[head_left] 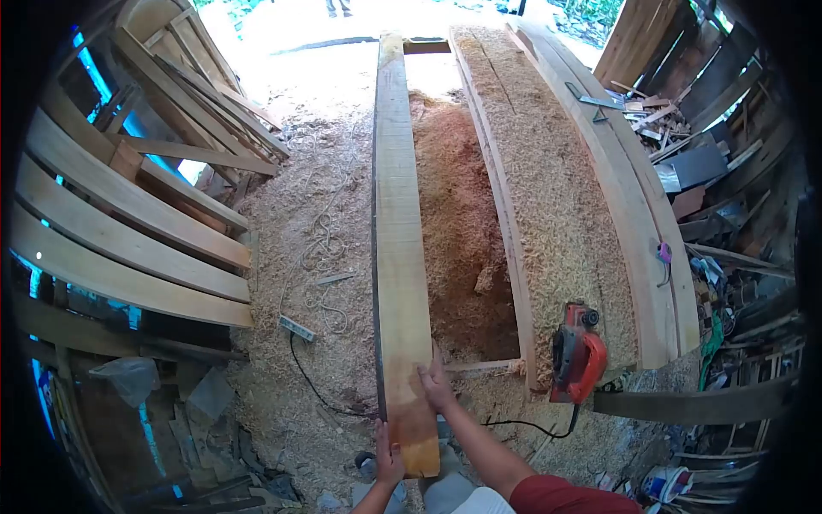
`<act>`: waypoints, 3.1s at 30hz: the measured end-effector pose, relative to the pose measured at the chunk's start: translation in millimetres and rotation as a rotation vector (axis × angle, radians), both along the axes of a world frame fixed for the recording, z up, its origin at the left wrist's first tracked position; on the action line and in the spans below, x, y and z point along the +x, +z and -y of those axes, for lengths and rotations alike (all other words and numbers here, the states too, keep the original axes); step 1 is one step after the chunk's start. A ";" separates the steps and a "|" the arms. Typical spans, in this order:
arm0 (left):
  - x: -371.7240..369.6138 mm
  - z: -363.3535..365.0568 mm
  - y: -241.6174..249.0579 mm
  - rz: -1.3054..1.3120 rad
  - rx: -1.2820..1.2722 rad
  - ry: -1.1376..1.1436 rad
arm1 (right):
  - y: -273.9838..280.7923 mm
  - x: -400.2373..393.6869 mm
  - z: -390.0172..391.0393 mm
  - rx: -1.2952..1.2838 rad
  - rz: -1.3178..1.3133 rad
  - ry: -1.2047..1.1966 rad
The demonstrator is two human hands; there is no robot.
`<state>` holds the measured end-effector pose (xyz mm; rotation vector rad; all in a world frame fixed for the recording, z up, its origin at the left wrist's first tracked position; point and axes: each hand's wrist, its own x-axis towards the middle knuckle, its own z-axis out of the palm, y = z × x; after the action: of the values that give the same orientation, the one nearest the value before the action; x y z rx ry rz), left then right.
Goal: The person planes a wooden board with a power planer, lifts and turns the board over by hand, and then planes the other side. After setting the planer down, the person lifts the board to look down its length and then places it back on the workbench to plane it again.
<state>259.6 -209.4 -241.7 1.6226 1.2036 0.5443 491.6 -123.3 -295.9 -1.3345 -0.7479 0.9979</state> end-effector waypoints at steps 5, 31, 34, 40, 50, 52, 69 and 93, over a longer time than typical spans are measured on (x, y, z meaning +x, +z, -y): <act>-1.8 5.4 -23.5 -0.003 -0.010 0.021 | 6.4 -1.3 -3.9 -0.057 -0.014 -0.035; 12.9 -18.5 -30.8 -0.101 -0.004 0.005 | -0.2 17.6 -32.4 -0.375 0.451 0.035; 10.1 -19.7 -34.6 -0.080 -0.020 -0.015 | 0.0 15.5 -28.8 -0.361 0.412 0.000; 1.6 -15.6 -51.1 -0.010 0.009 -0.022 | 5.6 10.3 -37.1 -0.117 0.025 -0.056; -14.3 -19.9 -44.5 -0.037 -0.042 -0.065 | 10.1 -4.3 -36.3 -0.109 0.072 -0.049; -13.2 -22.1 -44.7 0.076 -0.019 -0.051 | 15.3 -3.1 -41.6 -0.064 0.048 -0.066; -31.9 -9.2 -60.9 0.269 -0.186 0.004 | -69.3 -98.1 153.5 -0.007 -0.516 0.062; 22.3 -35.6 511.9 1.205 -0.236 -0.031 | 572.5 -52.6 89.0 0.517 -0.554 0.098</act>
<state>282.0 -173.8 270.2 0.8094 0.3016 1.0876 439.0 -212.3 276.6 -0.5399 -0.5881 1.0913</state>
